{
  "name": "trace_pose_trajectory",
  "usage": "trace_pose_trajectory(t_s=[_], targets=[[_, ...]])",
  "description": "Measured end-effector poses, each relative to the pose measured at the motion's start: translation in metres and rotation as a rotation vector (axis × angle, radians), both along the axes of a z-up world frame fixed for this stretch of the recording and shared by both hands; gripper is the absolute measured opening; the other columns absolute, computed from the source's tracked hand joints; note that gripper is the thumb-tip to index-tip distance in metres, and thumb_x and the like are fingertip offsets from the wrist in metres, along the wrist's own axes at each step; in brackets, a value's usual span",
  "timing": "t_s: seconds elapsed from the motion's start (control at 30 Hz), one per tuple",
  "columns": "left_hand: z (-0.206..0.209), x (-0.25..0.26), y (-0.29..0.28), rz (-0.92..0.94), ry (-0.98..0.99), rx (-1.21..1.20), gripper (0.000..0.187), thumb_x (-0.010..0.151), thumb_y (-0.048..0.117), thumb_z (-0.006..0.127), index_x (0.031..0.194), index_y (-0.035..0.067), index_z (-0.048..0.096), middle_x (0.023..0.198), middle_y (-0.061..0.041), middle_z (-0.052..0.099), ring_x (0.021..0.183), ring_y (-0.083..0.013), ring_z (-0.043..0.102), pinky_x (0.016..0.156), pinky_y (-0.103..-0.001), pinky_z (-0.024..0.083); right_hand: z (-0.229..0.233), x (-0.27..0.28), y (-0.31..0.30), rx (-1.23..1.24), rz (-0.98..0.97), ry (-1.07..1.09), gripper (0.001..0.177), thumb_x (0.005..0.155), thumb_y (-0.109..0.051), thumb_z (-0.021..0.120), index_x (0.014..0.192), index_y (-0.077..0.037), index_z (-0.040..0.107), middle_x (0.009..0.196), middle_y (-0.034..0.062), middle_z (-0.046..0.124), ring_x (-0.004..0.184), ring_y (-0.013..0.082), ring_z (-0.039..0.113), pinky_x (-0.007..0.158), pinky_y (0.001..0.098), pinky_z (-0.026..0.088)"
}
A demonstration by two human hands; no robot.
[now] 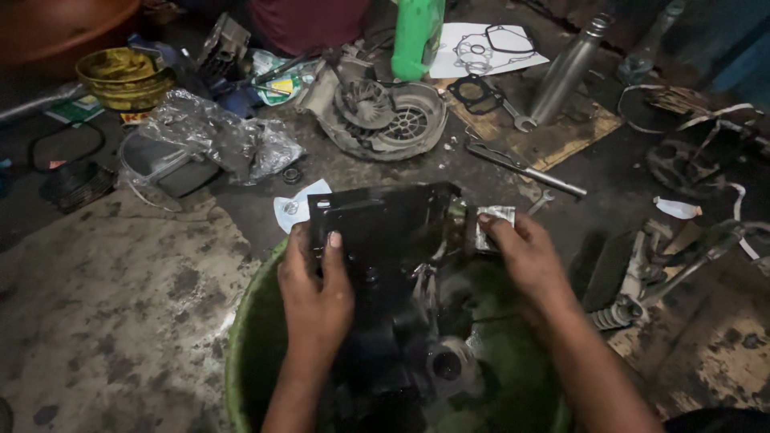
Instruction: The person scrubs a black mechanical housing with a small metal tool inside a green basin filled with dark liquid. They rotate the part to clean different sides and then wipe it with a cloth.
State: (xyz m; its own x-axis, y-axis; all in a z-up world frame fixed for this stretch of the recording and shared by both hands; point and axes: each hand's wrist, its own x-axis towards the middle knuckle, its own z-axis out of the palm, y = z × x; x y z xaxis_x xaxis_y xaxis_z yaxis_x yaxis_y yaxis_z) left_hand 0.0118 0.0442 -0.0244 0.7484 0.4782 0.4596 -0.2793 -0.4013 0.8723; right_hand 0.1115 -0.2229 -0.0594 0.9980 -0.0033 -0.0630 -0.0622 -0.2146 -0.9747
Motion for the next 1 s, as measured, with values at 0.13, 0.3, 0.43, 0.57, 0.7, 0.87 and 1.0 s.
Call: trace_pose_trajectory(t_s=[0.13, 0.3, 0.43, 0.57, 0.7, 0.87, 1.0], targets=[[-0.002, -0.002, 0.002, 0.035, 0.072, 0.102, 0.022, 0.101, 0.015, 0.060, 0.115, -0.002, 0.060, 0.093, -0.021, 0.073, 0.082, -0.0381, 0.073, 0.074, -0.047, 0.054, 0.019, -0.014, 0.011, -0.201, -0.048, -0.315, 0.026, 0.094, -0.018, 0.071, 0.114, -0.002, 0.068, 0.100, 0.0042, 0.073, 0.089, 0.0131, 0.066, 0.081, 0.0285, 0.052], [0.003, -0.002, 0.000, 0.139, 0.071, 0.332, 0.029, 0.095, 0.013, 0.064, 0.118, -0.005, 0.059, 0.077, -0.024, 0.070, 0.066, -0.0441, 0.069, 0.056, -0.050, 0.052, 0.050, -0.042, 0.039, -0.652, -0.113, -0.786, 0.027, 0.094, -0.022, 0.080, 0.111, -0.005, 0.067, 0.108, 0.0117, 0.069, 0.095, 0.0229, 0.071, 0.085, 0.0340, 0.058], [0.008, -0.006, -0.009, 0.113, 0.067, 0.382, 0.020, 0.096, 0.013, 0.065, 0.107, -0.002, 0.058, 0.076, -0.023, 0.071, 0.066, -0.0429, 0.069, 0.057, -0.051, 0.052, 0.037, -0.063, 0.064, -0.859, 0.135, -0.805, 0.034, 0.082, -0.017, 0.081, 0.110, -0.006, 0.066, 0.118, 0.0156, 0.066, 0.092, 0.0354, 0.071, 0.075, 0.0417, 0.058], [0.014, -0.013, -0.027, 0.069, 0.091, 0.435, 0.024, 0.093, 0.012, 0.066, 0.107, -0.007, 0.060, 0.065, -0.022, 0.066, 0.055, -0.0415, 0.065, 0.050, -0.050, 0.050, 0.012, -0.060, 0.062, -0.992, 0.068, -0.612, 0.029, 0.081, -0.017, 0.082, 0.101, -0.006, 0.064, 0.118, 0.0197, 0.063, 0.075, 0.0423, 0.067, 0.063, 0.0492, 0.054], [0.013, -0.021, -0.037, 0.081, 0.006, 0.508, 0.021, 0.089, 0.009, 0.067, 0.100, -0.006, 0.060, 0.060, -0.018, 0.061, 0.050, -0.0385, 0.062, 0.048, -0.049, 0.049, -0.009, -0.062, 0.066, -1.004, 0.123, -0.686, 0.055, 0.060, -0.005, 0.072, 0.113, 0.000, 0.060, 0.129, 0.0294, 0.058, 0.074, 0.0476, 0.066, 0.065, 0.0531, 0.055], [0.015, -0.012, -0.034, 0.127, 0.080, 0.544, 0.023, 0.089, 0.010, 0.068, 0.102, -0.008, 0.061, 0.058, -0.019, 0.062, 0.047, -0.0384, 0.062, 0.044, -0.048, 0.048, 0.007, -0.057, 0.068, -0.975, 0.139, -0.557, 0.024, 0.084, -0.010, 0.073, 0.101, -0.004, 0.058, 0.124, 0.0281, 0.058, 0.078, 0.0498, 0.065, 0.065, 0.0552, 0.054], [0.022, -0.014, -0.028, 0.111, 0.167, 0.485, 0.020, 0.093, 0.011, 0.066, 0.101, -0.005, 0.059, 0.059, -0.019, 0.064, 0.049, -0.0408, 0.064, 0.046, -0.051, 0.048, 0.028, -0.041, 0.049, -0.953, 0.002, -0.622, 0.021, 0.085, -0.004, 0.068, 0.103, -0.002, 0.057, 0.117, 0.0263, 0.059, 0.080, 0.0496, 0.065, 0.067, 0.0552, 0.053]])
